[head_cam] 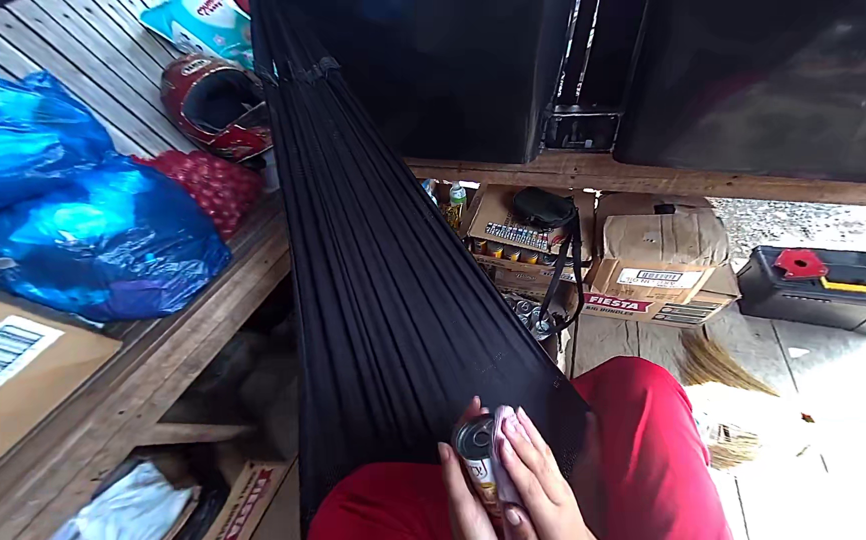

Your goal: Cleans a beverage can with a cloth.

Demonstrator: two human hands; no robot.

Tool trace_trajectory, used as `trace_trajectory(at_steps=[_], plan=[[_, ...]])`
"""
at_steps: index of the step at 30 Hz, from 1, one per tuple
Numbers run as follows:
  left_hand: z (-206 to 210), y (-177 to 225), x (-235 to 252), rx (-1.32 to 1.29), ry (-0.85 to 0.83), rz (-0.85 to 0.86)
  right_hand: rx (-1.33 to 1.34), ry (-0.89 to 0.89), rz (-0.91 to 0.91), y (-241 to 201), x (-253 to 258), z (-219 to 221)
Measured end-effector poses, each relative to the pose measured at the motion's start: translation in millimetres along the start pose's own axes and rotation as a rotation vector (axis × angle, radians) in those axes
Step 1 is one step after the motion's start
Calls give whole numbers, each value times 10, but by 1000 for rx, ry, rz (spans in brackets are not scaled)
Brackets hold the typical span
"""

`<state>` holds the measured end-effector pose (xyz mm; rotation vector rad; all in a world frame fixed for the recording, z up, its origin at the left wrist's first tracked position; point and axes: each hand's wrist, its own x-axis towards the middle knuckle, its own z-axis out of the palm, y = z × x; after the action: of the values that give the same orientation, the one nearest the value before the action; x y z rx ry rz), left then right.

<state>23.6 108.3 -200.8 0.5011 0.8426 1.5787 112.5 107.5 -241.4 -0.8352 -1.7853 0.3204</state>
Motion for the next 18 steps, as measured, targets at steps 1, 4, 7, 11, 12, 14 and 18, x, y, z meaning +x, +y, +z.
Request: trace_trajectory(at_steps=[1, 4, 7, 11, 12, 14, 18], plan=[[52, -52, 33, -6, -16, 24, -22, -14, 3, 0, -86, -56], [143, -180, 41, 44, -41, 69, -76, -50, -61, 42, -154, -208], [153, -212, -21, 85, -78, 18, -73, -69, -194, 147, 104, -342], [81, -113, -169, 176, 26, 61, 204, -131, -143, 146, 526, -392], [8, -67, -191, 185, -17, 83, 335, -138, -77, 149, 564, -329], [-135, -9, -212, 191, -33, 145, 576, -134, 92, 131, 523, -103], [-636, 129, -134, 417, -50, 405, 782, -44, 406, -147, 170, 524]])
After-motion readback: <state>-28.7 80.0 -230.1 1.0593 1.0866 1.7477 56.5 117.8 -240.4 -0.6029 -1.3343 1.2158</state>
